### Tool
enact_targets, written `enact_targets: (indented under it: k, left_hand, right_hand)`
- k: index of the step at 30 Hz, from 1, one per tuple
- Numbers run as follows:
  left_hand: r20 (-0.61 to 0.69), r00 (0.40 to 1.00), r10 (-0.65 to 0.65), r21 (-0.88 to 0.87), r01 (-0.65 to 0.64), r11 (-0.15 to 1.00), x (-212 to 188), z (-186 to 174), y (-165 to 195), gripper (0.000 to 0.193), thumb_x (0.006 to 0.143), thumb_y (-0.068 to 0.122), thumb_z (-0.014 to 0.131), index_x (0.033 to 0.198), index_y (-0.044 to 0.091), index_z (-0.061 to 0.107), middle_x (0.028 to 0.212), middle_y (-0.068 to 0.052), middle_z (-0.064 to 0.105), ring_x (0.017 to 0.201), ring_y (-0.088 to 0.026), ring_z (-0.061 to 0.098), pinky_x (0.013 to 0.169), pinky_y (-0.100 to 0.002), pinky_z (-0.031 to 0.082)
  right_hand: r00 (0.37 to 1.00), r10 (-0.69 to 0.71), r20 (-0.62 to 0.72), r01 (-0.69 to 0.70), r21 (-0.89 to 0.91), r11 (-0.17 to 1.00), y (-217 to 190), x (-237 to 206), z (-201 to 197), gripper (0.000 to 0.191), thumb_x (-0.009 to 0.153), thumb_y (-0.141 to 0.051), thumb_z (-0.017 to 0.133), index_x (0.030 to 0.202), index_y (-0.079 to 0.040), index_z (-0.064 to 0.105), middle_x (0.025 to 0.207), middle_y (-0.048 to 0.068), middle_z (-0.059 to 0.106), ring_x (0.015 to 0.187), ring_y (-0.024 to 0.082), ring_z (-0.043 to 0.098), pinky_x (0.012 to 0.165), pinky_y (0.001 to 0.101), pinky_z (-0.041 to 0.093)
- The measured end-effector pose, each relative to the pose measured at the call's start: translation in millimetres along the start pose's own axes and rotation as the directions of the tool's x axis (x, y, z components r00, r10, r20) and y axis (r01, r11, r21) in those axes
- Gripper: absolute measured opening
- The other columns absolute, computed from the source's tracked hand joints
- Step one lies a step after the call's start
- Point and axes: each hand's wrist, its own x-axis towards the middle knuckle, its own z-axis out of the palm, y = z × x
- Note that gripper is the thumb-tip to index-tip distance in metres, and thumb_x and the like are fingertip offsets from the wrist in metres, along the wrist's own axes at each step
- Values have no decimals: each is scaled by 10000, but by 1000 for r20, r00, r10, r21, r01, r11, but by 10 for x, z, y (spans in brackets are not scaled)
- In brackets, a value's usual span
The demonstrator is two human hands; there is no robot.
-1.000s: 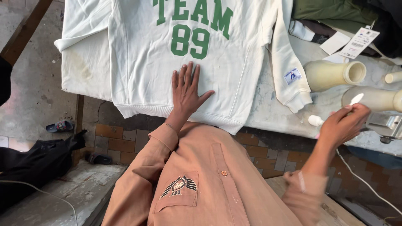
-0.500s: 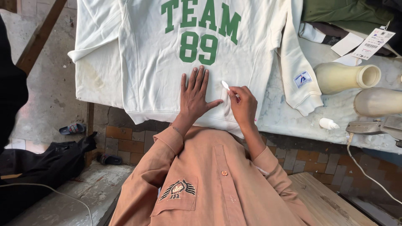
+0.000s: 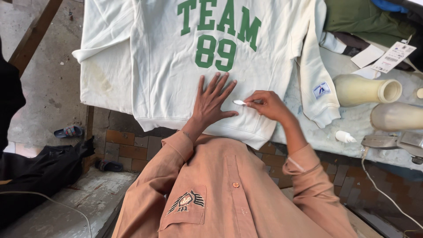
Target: The person cleans and folds several garments on a table. They use a spray bottle and a toothbrush to spot-clean a brown sweatshirt and black pants, then fold each item. A white hoodie is also unfolded, spot-cleaned, and folded.
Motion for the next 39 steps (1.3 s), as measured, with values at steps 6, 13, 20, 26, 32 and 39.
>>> enact_targets:
  k: [6,13,20,26,32,39]
  left_hand:
    - [115,989,88,-8,-88,996,155,-96,-115,1294,522,924,691,1592,293,326,1668,-13,271,1544,-244,234,1267,-593,51]
    - [125,989,73,-9,-72,997,154,-173,-97,1378,468,920,726,1601,269,290,1668,-9,272,1537,-232,236,1266,-587,56]
    - [110,991,79,-43,-75,996,168,-173,-107,1441,434,904,744,1609,212,278,1671,-7,281,1545,-227,240,1271,-584,60]
    - [78,994,81,-65,-76,995,157,-168,-113,1466,416,896,758,1607,184,285,1668,-14,292,1542,-238,250,1271,-578,67]
    - [106,992,69,-30,-66,997,172,-179,-112,1470,392,893,761,1604,209,287,1667,0,291,1540,-222,251,1273,-570,69]
    - [106,991,77,-16,-76,997,202,-244,-108,1429,405,887,761,1590,221,319,1649,3,309,1515,-220,277,1259,-558,95]
  right_hand:
    - [913,-219,-345,191,-114,975,18,138,-181,170,954,-101,748,1114,-54,782,925,28,721,619,80,578,560,248,483]
    - [961,-187,-202,162,-136,977,-51,104,30,175,887,-84,793,1061,-79,812,890,40,744,626,99,597,572,286,482]
    - [934,-232,-271,192,-167,967,-46,102,26,174,884,-82,798,1056,-69,813,907,34,726,645,80,564,571,274,473]
    - [969,-149,-196,165,68,984,19,100,38,164,943,-58,727,1093,-26,787,941,37,713,625,56,551,542,250,454]
    - [990,-112,-91,120,89,989,30,122,-32,171,956,-60,695,1109,-27,765,915,34,690,602,80,605,532,259,499]
    - [988,-154,-25,156,148,977,-73,140,-18,202,937,-68,691,1119,-68,779,924,38,707,693,84,681,607,252,543]
